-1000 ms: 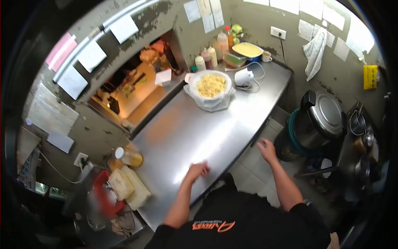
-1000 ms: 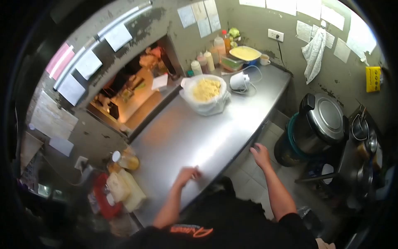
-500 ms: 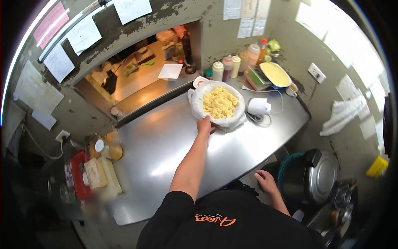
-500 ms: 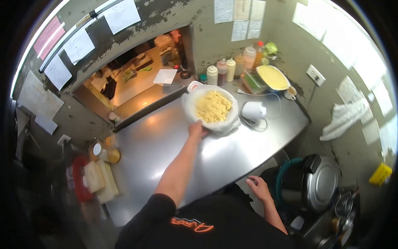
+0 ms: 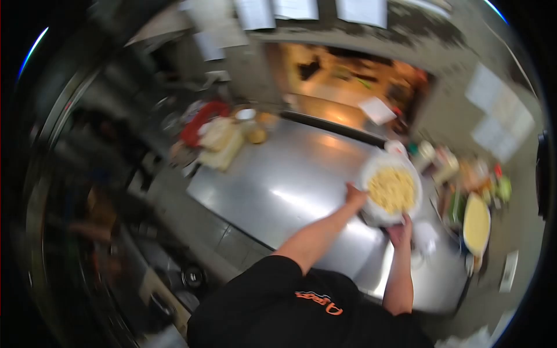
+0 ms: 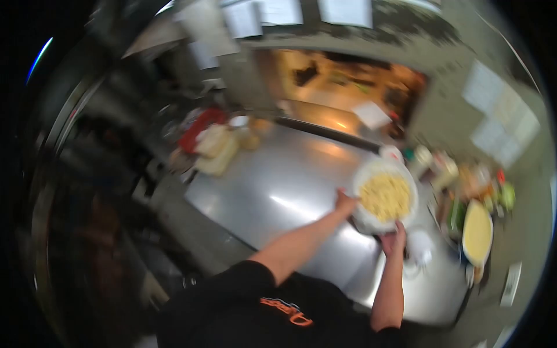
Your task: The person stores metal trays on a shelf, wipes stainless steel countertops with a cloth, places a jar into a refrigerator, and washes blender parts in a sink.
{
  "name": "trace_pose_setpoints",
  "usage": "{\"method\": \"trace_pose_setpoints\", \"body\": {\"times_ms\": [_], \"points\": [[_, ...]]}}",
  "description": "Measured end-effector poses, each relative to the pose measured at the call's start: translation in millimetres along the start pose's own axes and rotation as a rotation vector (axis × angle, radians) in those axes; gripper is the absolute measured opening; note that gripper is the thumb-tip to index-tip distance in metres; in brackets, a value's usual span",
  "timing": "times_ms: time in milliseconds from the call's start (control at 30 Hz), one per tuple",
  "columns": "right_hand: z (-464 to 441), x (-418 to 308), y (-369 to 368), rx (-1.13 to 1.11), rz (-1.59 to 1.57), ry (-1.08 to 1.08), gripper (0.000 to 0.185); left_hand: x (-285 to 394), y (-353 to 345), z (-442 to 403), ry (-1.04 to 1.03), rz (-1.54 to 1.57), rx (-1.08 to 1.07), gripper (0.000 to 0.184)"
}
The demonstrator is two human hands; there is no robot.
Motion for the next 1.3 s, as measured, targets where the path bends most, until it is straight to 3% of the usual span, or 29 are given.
{"method": "trace_pose_setpoints", "body": {"times_ms": [33, 67, 133, 200, 233, 300, 367, 433, 600, 633, 700, 767, 800, 900, 967, 1000, 1033, 1067, 1167, 1200, 1233, 1267, 1300], "points": [[-13.7, -1.2, -7.7, -0.084, -0.036, 0.021, 0.061, 12.0, 2.0, 12.9, -0.02, -0.037, 0.02, 0.091], [-27.0, -4.0, 2.7, 0.004, 0.095, 0.049, 0.055, 10.4, 2.1, 13.1, 0.02, -0.087, 0.05, 0.089], [-37.7, -8.8, 23.5, 0.161, 0.261, 0.079, 0.056, 5.8, -5.8, 5.1, -0.015, -0.111, -0.127, 0.076], [-48.1, -8.6, 48.9, 0.249, 0.354, 0.087, 0.058, 7.5, -9.8, 14.4, -0.002, 0.063, -0.316, 0.064], [-52.5, -7.9, 50.2, 0.255, 0.357, 0.082, 0.058, 16.2, 3.7, 24.3, -0.043, -0.028, -0.281, 0.06], [-13.1, -6.9, 16.3, 0.231, 0.37, 0.119, 0.061, 34.6, 41.1, 60.4, -0.108, 0.142, -0.263, 0.056], [6.7, 7.0, 18.6, 0.213, 0.442, 0.079, 0.064, -31.8, 49.2, 29.1, 0.187, 0.418, -0.25, 0.058], [31.7, 31.5, 5.5, 0.169, 0.49, -0.042, 0.065, -31.6, 88.8, 62.3, 0.15, 0.621, -0.466, 0.064], [47.2, 99.8, -51.0, -0.001, 0.646, -0.051, 0.056, -66.8, 174.1, 69.7, 0.076, 0.931, -0.195, 0.06], [37.4, 112.2, -56.0, -0.021, 0.661, -0.053, 0.053, -72.6, 184.7, 69.0, 0.159, 1.072, -0.293, 0.06], [13.1, 128.3, -69.3, -0.048, 0.557, -0.114, 0.048, -63.8, 219.6, 55.3, 0.083, 1.105, -0.351, 0.056], [-8.2, 139.7, -91.8, -0.053, 0.322, -0.229, 0.043, -54.8, 265.2, 38.2, 0.063, 0.867, -0.106, 0.048], [-7.6, 138.0, -108.4, -0.077, 0.442, -0.147, 0.04, -54.6, 283.5, 32.9, 0.056, 0.744, 0.008, 0.044], [3.4, 115.3, -161.6, -0.098, 0.783, 0.123, 0.034, -46.1, 324.0, -0.6, -0.235, 0.621, 0.189, 0.031], [18.6, 108.4, -187.2, -0.037, 0.962, 0.305, 0.034, -33.4, 331.7, -1.6, -0.328, 0.146, 0.295, 0.024], [19.6, 106.4, -202.0, -0.056, 1.028, 0.363, 0.034, -23.1, 327.8, 3.6, -0.433, 0.156, 0.274, 0.021], [19.5, 103.2, -216.9, -0.074, 1.094, 0.421, 0.034, -1.3, 322.6, 19.4, -0.543, 0.371, 0.125, 0.022], [19.4, 100.7, -235.4, -0.092, 1.155, 0.479, 0.034, 21.8, 318.9, 26.8, -0.816, 0.363, 0.173, 0.024], [54.0, 83.3, -343.7, -0.334, 1.031, 0.763, 0.035, 111.2, 290.9, 60.2, -0.902, 0.542, -0.333, 0.031], [80.1, 87.3, -387.0, -0.418, 1.025, 0.654, 0.037, 136.1, 279.2, 81.8, -0.844, 0.465, -0.544, 0.047], [102.7, 95.7, -418.6, -0.498, 1.017, 0.542, 0.039, 169.4, 288.0, 127.4, -1.067, 0.327, -0.577, 0.06], [104.7, 94.8, -431.1, -0.607, 0.944, 0.548, 0.044, 179.7, 284.8, 148.2, -1.12, 0.16, -0.618, 0.067], [111.6, 87.2, -437.8, -0.657, 1.063, 0.624, 0.053, 180.1, 287.5, 156.1, -1.199, 0.052, -0.475, 0.058]]}}
Point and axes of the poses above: each hand's wrist, its own z-axis away from the middle knuckle, its own y-axis out of the back of the hand, x = y × z, the point moved 9 cm from there along -z, towards the middle knuckle, and after that the axes turned 4 degrees about y, right-handed, at the moved point
